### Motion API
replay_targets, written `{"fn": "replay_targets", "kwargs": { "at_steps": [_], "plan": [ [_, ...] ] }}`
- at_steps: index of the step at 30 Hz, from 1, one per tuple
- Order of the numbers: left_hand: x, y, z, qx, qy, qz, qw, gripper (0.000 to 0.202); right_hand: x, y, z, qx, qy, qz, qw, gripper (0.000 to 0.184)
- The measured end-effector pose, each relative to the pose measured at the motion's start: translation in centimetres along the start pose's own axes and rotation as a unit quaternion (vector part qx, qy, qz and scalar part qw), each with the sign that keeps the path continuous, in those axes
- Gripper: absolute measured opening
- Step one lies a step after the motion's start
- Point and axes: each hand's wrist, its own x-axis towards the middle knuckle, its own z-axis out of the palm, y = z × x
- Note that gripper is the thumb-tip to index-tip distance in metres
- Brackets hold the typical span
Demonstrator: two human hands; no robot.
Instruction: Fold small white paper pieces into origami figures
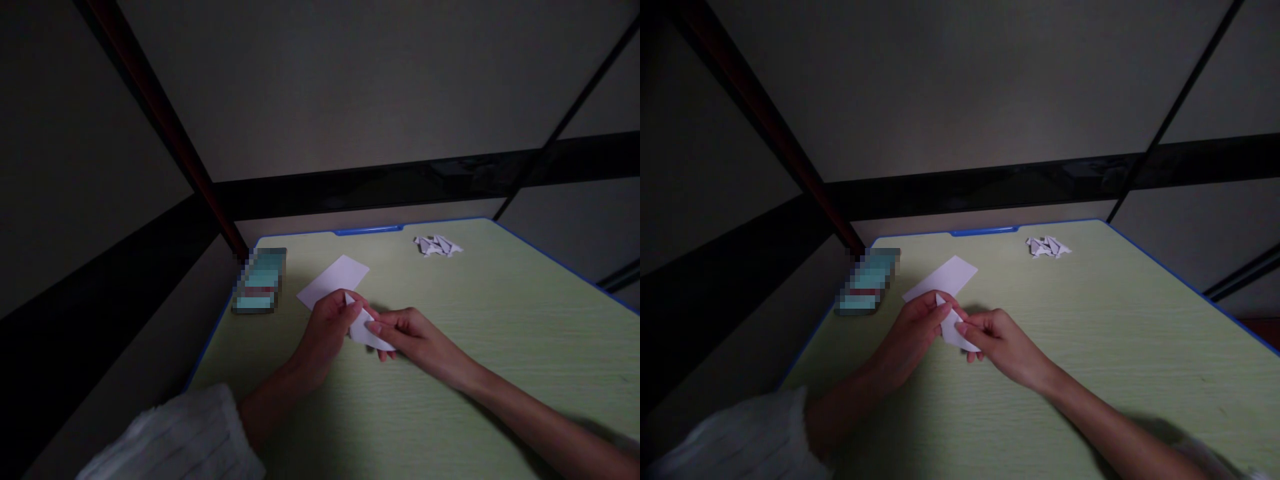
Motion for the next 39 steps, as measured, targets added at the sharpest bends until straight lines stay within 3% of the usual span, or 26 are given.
{"fn": "replay_targets", "kwargs": {
  "at_steps": [8,13,16,20,23,25,30,33,39],
  "plan": [
    [-0.1,0.2,0.2,-0.011,0.045,0.011,0.999,0.018,0.1,-0.6,0.4,0.022,0.037,-0.001,0.999,0.036],
    [-0.1,0.6,0.3,-0.070,0.116,0.009,0.991,0.015,0.0,-0.3,0.6,0.074,0.058,-0.082,0.992,0.030],
    [-0.1,0.6,0.4,-0.092,0.125,-0.005,0.988,0.013,0.0,0.0,0.7,0.072,0.083,-0.100,0.989,0.032],
    [-0.1,0.4,0.5,-0.089,0.077,-0.006,0.993,0.017,0.1,-0.1,0.4,0.071,0.115,-0.070,0.988,0.012],
    [-0.2,0.3,0.5,-0.045,-0.014,0.013,0.999,0.017,0.2,-0.2,0.2,0.104,0.128,-0.041,0.985,0.014],
    [-0.3,0.3,0.4,-0.002,-0.041,0.012,0.999,0.015,0.3,-0.1,0.1,0.129,0.127,-0.031,0.983,0.018],
    [-0.3,0.2,0.0,0.071,0.036,-0.033,0.996,0.010,0.2,-0.1,0.4,0.133,0.107,-0.008,0.985,0.022],
    [-0.2,0.1,-0.1,0.123,0.079,-0.028,0.989,0.011,0.2,0.0,0.4,0.123,0.113,0.002,0.986,0.023],
    [-0.1,0.3,0.0,0.147,0.098,0.000,0.984,0.025,0.4,0.4,0.6,0.144,0.103,-0.006,0.984,0.030]
  ]
}}
